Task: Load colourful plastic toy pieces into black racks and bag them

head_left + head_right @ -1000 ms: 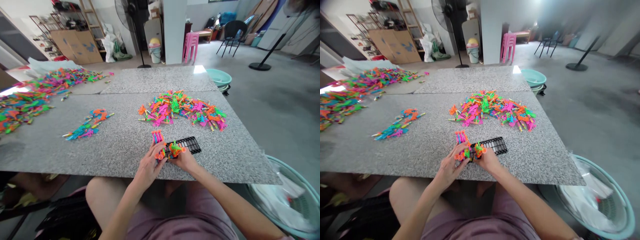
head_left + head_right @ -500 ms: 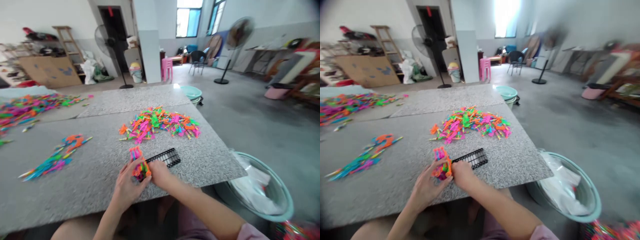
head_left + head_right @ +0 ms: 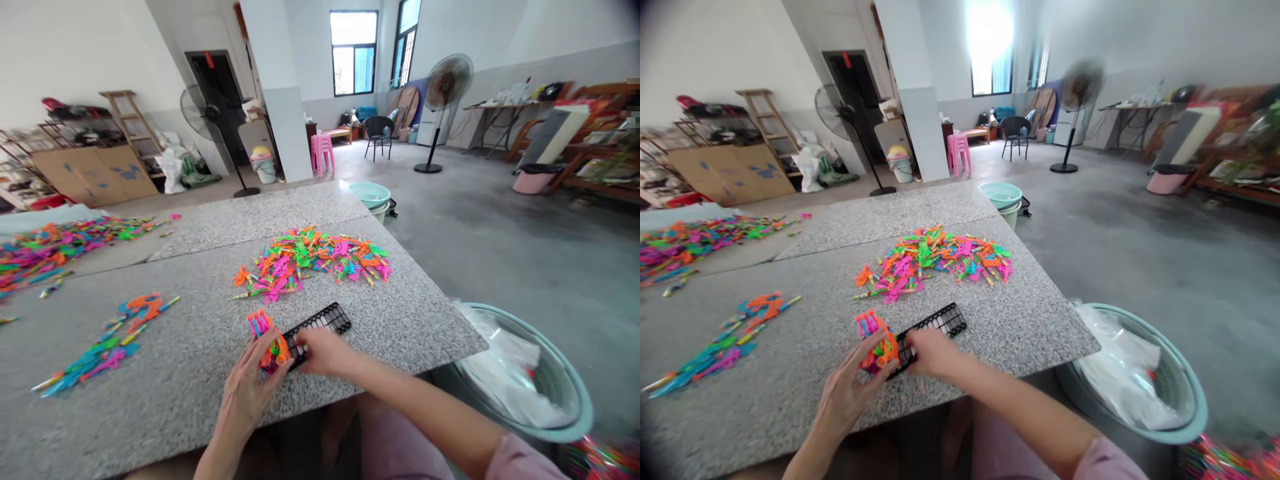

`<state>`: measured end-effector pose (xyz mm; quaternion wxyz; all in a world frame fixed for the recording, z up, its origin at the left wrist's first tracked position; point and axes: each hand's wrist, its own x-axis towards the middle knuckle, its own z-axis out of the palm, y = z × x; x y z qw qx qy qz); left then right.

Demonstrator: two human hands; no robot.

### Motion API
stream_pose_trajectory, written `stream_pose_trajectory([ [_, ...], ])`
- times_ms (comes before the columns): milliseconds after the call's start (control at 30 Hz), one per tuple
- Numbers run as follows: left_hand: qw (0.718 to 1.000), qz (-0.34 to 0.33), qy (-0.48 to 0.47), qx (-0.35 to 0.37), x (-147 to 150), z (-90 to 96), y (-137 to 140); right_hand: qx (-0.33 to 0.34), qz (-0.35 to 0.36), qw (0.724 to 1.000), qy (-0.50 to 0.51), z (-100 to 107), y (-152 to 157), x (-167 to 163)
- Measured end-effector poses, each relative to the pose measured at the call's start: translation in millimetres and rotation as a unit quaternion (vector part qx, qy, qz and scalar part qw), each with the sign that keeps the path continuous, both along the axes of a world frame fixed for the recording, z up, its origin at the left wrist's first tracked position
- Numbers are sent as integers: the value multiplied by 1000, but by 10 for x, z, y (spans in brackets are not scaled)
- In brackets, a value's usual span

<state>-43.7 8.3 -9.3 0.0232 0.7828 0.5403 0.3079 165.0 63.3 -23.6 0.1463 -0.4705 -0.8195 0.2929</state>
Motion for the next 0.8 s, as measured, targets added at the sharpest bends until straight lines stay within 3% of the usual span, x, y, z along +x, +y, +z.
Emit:
stream_pose_trajectory([
  [33, 1000, -4, 0, 5, -7, -6, 4, 38, -67, 997, -21, 13, 132, 222],
  [100, 1000, -10, 1, 15, -9, -18, 13, 86, -232, 965, -90, 42, 439, 669],
  [200, 999, -3, 14, 29, 6, -35, 27, 78, -303, 938, -151, 28, 849, 1126],
  [333, 999, 8, 26, 40, 39, -56, 21, 54, -290, 941, -168, -109, 997, 1282],
  [467, 999, 29, 26, 31, 92, -29, -1, 46, -279, 941, -185, -249, 698, 1351],
  [533, 999, 37, 22, 9, 105, 9, 4, 75, -261, 937, -220, -305, 467, 1397],
  [667, 1000, 14, 18, -8, 79, 72, 50, 167, -159, 937, -261, -395, 90, 1404],
  [800, 999, 20, 42, 19, 67, 100, 40, 176, -139, 933, -283, -415, -15, 1357],
])
